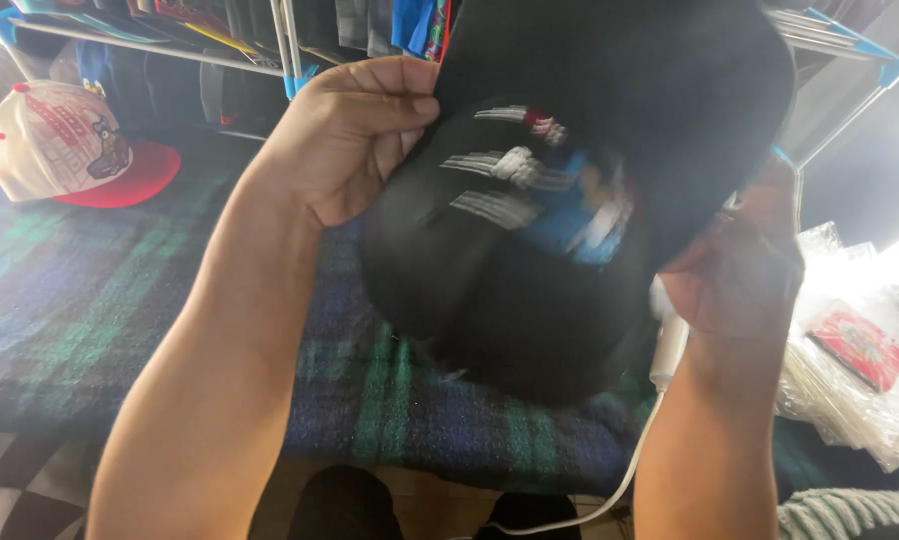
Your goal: A person is cleaning and reshaping a black cap with a Sonic the Hedgehog patch using a hair dryer, a wooden brush, and a wooden hat block.
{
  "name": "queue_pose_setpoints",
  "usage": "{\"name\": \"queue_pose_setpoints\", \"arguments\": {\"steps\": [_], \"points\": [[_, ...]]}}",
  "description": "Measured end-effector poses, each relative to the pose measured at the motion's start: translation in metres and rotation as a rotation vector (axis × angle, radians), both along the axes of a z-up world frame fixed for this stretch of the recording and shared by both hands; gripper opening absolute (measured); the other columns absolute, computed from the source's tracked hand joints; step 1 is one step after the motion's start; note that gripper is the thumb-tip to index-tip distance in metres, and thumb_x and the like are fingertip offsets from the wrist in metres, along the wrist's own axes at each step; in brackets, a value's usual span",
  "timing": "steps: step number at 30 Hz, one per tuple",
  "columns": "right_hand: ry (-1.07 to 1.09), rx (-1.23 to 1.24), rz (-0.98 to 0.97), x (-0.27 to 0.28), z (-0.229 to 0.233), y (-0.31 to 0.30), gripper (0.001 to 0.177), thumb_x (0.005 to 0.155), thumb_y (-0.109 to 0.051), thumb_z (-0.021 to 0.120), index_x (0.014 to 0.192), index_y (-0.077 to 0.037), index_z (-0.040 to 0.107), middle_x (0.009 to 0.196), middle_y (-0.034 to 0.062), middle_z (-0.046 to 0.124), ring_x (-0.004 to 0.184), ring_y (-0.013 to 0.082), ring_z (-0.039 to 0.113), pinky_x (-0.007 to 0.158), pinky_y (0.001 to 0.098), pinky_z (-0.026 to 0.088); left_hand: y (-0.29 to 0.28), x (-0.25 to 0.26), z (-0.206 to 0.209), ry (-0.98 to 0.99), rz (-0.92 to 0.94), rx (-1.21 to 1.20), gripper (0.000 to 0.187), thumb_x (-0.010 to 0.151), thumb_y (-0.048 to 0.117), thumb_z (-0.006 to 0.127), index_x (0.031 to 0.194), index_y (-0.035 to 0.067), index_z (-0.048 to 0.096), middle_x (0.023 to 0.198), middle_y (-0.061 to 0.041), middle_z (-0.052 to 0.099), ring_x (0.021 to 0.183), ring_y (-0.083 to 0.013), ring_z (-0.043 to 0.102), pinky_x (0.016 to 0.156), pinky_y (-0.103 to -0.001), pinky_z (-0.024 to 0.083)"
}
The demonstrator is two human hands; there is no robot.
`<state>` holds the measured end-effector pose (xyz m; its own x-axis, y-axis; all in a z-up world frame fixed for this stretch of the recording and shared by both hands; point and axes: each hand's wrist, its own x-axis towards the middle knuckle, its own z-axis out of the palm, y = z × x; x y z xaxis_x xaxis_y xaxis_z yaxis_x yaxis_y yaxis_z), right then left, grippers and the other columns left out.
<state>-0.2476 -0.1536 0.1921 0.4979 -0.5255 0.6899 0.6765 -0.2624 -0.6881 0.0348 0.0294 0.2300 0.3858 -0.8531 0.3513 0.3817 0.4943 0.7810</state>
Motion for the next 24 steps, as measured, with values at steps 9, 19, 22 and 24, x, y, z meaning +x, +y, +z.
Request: {"name": "queue_pose_setpoints", "arguments": {"steps": [9, 19, 22, 24], "points": [[0.417, -0.936, 0.086, -0.011, 0.073, 0.075, 0.06, 0.11, -0.057, 0.04, 0.126, -0.004, 0.062, 0.17, 0.0197, 0.031, 0.157, 0.0337, 0.043, 0.137, 0.0541, 0.033, 0.008, -0.025, 0.011, -0.947, -0.285, 0.174, 0.027, 0.09, 0.012, 0.071, 0.116, 0.007, 0.075, 0.106, -0.002, 0.074, 0.102, -0.014, 0.069, 0.099, -0.028, 0.053], [0.278, -1.035, -0.535, -0.016, 0.082, 0.039, 0.04, 0.094, 0.003, 0.091, 0.125, 0.011, 0.068, 0.128, 0.0229, 0.069, 0.119, 0.0341, 0.07, 0.105, 0.0409, 0.061, 0.058, 0.033, 0.063, -1.782, 0.781, 0.408, 0.047, 0.091, 0.016, 0.055, 0.132, 0.032, 0.072, 0.119, 0.01, 0.072, 0.103, -0.0139, 0.066, 0.084, -0.032, 0.043], [0.322, -1.212, -0.88, 0.01, 0.078, 0.042, 0.02, 0.115, -0.013, 0.082, 0.103, -0.001, 0.072, 0.1, 0.0099, 0.068, 0.102, 0.0291, 0.065, 0.089, 0.0387, 0.049, 0.079, 0.024, 0.036, -2.086, 1.523, 0.06, 0.075, 0.079, -0.011, 0.06, 0.136, 0.033, 0.076, 0.1, 0.008, 0.07, 0.079, -0.0227, 0.066, 0.056, -0.034, 0.044], [0.134, -1.242, -0.769, 0.03, 0.069, 0.03, 0.014, 0.117, 0.001, 0.077, 0.107, 0.002, 0.066, 0.102, 0.0142, 0.067, 0.094, 0.0283, 0.061, 0.079, 0.0369, 0.049, 0.074, -0.032, 0.03, -1.431, 0.862, -0.158, 0.064, 0.11, 0.027, 0.075, 0.156, 0.005, 0.037, 0.16, -0.022, 0.05, 0.149, -0.0394, 0.049, 0.119, -0.048, 0.039]]}}
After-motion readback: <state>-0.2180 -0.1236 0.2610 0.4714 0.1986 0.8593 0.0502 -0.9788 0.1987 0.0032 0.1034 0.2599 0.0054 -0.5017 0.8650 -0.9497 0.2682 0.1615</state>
